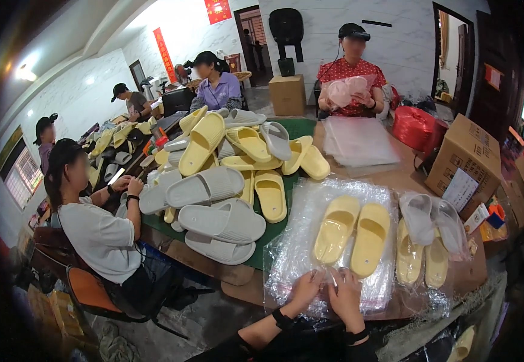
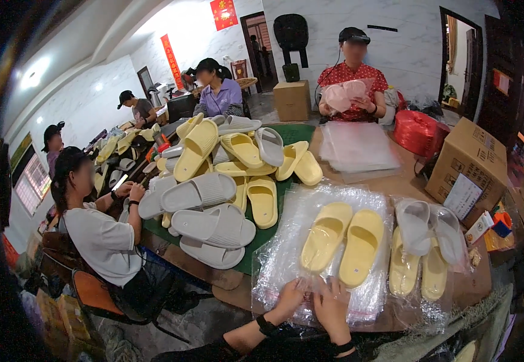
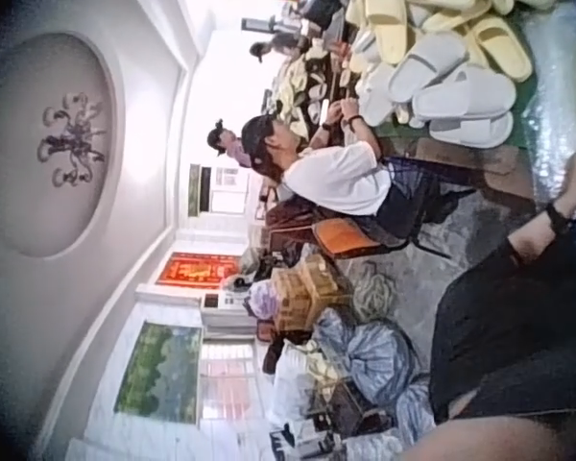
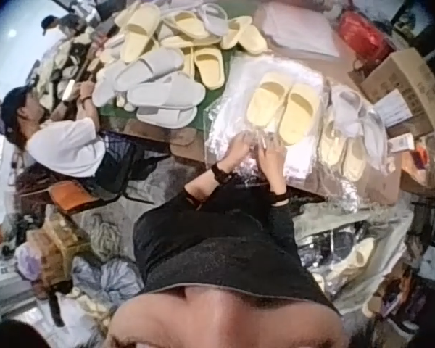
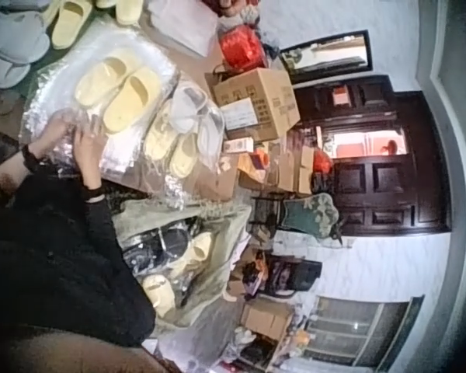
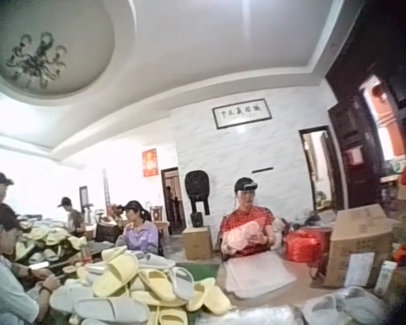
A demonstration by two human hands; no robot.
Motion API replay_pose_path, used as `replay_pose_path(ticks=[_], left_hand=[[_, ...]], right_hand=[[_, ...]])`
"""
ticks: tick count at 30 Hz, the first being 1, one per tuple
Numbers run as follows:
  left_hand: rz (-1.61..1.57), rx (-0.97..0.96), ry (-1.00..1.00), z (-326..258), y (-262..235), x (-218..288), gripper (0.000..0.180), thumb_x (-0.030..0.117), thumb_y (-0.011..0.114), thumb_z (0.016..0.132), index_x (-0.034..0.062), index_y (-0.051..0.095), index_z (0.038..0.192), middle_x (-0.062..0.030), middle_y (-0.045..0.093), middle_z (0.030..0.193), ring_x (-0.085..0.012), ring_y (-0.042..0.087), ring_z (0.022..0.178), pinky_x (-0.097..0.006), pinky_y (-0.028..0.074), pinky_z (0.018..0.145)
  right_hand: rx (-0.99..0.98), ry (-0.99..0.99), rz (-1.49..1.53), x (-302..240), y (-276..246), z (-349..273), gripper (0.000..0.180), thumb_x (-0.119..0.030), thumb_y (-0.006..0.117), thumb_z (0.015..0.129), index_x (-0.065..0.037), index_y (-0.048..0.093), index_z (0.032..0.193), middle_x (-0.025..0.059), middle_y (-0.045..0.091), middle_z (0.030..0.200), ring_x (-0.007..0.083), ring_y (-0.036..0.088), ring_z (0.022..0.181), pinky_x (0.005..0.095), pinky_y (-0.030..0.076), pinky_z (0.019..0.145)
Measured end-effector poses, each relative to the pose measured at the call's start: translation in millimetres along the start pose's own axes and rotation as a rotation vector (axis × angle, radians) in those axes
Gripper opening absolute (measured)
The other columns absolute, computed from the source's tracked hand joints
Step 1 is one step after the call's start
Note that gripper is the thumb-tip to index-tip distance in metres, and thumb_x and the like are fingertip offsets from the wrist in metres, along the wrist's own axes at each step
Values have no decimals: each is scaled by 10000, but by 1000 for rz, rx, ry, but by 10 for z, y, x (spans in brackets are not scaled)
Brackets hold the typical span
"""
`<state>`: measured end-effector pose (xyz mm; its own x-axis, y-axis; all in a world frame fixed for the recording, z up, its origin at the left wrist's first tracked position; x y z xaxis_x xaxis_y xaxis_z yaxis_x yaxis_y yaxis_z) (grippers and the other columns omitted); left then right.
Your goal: Sort and pack finished slippers into plastic bags in a manufacturing facility.
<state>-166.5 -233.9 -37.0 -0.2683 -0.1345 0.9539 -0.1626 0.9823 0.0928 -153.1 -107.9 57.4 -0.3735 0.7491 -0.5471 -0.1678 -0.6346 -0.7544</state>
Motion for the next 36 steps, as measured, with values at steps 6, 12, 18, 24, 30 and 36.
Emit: replay_pose_path(ticks=[6,12,18,24,30,36], left_hand=[[-44,-32,-23,2,36,-48,265,288,533,965,37,592,903,2,548,679,-77,489,604,-234,394,539],[-3,6,-5,-9,14,-10,301,305,545,957,16,613,907,-3,556,682,-73,490,608,-238,406,548],[5,-9,-5,-19,21,-18,311,318,551,954,16,620,919,2,557,698,-76,495,619,-239,419,557],[37,-18,-5,19,6,-84,231,244,541,949,27,618,956,7,561,717,-75,488,619,-239,413,556],[38,-6,-12,-35,39,-12,235,255,540,952,31,612,935,8,558,712,-74,484,616,-238,411,556],[26,7,12,16,6,-80,298,324,553,951,38,613,895,4,548,677,-77,487,597,-251,417,544]], right_hand=[[-60,36,-13,36,48,-23,413,-228,609,840,-142,583,1243,155,527,1190,347,479,1113,500,370,889],[57,124,87,202,-160,-60,393,-177,589,851,-81,579,1231,167,553,1064,344,502,1024,476,382,882],[23,259,167,345,-167,-72,374,-140,569,847,-16,570,1200,176,561,995,351,508,979,453,389,895],[136,140,80,286,-213,-82,387,-97,621,799,-1,565,1170,160,551,922,341,510,919,432,406,853],[98,175,88,334,-188,-82,400,-117,625,802,3,553,1177,168,553,935,348,507,933,443,398,873],[63,232,118,373,-153,-100,440,-172,592,821,3,527,1220,204,562,1104,382,492,1052,474,369,947]])
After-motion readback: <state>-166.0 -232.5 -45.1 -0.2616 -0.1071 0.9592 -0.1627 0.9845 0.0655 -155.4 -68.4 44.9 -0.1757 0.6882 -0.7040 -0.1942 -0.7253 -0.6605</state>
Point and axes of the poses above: each hand's wrist, its own z-axis towards the middle knuckle, its own y-axis out of the palm, x = y × z, the point moved 10 cm from there along z, towards the middle knuckle
